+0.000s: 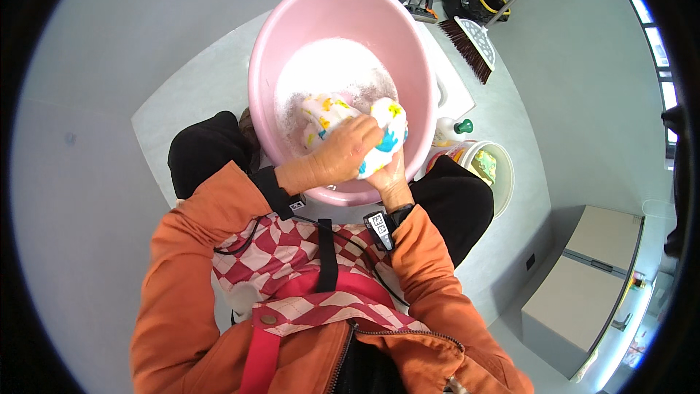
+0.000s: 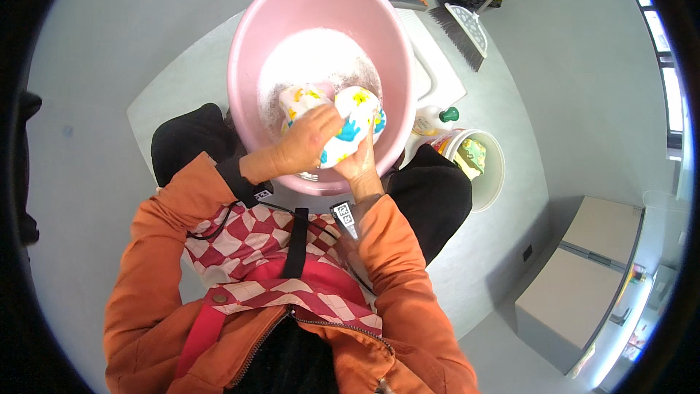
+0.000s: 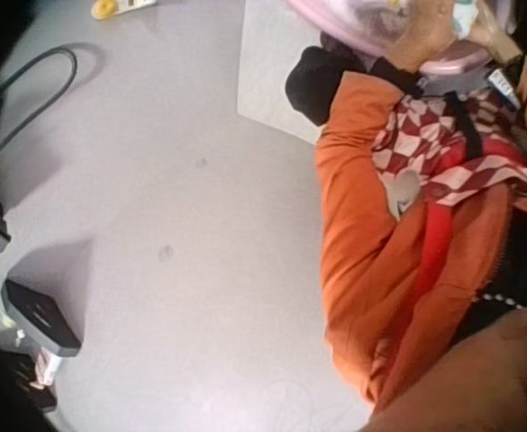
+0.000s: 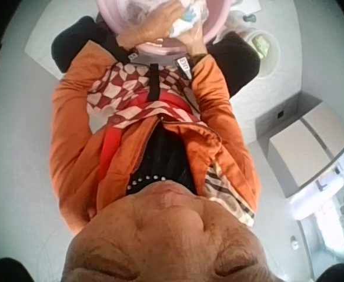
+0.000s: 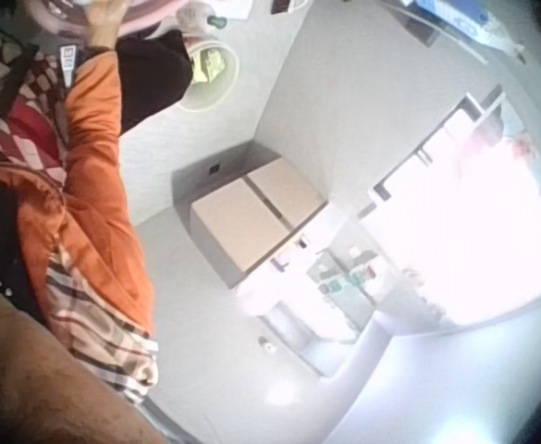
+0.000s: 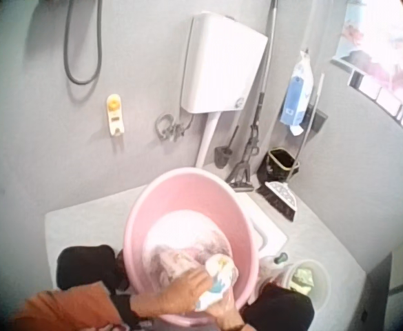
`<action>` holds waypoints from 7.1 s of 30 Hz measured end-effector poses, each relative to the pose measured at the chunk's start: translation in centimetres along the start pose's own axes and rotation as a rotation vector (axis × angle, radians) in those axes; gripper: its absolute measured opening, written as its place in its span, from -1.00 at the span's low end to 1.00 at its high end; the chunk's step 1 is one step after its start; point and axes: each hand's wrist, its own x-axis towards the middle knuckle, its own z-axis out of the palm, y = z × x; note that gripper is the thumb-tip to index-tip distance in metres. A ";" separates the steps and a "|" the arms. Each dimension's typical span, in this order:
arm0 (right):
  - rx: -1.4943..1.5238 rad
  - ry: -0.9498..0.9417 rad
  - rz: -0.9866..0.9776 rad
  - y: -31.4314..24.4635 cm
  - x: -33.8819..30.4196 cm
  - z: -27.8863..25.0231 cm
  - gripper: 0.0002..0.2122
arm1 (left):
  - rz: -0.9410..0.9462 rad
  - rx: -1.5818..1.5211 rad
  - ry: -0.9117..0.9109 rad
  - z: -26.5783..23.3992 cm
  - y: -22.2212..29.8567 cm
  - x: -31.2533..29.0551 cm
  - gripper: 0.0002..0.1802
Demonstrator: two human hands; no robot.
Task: The person washes several small pieces of cloth by hand in a pink basin filled with soapy water. They scrub and rinse the items, then transfer them to a white bucket. The person also refills the basin with water from a wall-mounted tap.
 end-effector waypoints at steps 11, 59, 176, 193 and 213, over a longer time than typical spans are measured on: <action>0.121 -0.286 -0.022 2.5 -0.8 -3.2 -0.57 | 0.149 -0.067 -0.171 0.2 0.7 -0.3 -0.65; -2.043 -0.226 0.072 -2.0 5.7 4.5 -0.55 | -1.006 -0.614 0.130 1.6 -12.5 -3.2 -0.40; -0.135 0.024 -0.064 -5.4 4.0 10.9 -0.63 | -0.541 -1.171 0.759 -8.4 -4.7 2.8 -0.35; -1.580 0.179 -0.936 -3.4 2.2 11.3 -0.79 | -1.246 -1.615 0.304 -0.9 -9.8 0.6 -0.46; -1.051 0.393 0.108 -3.9 3.3 5.4 -0.21 | -0.477 -0.551 0.834 -7.2 -8.1 3.8 -0.75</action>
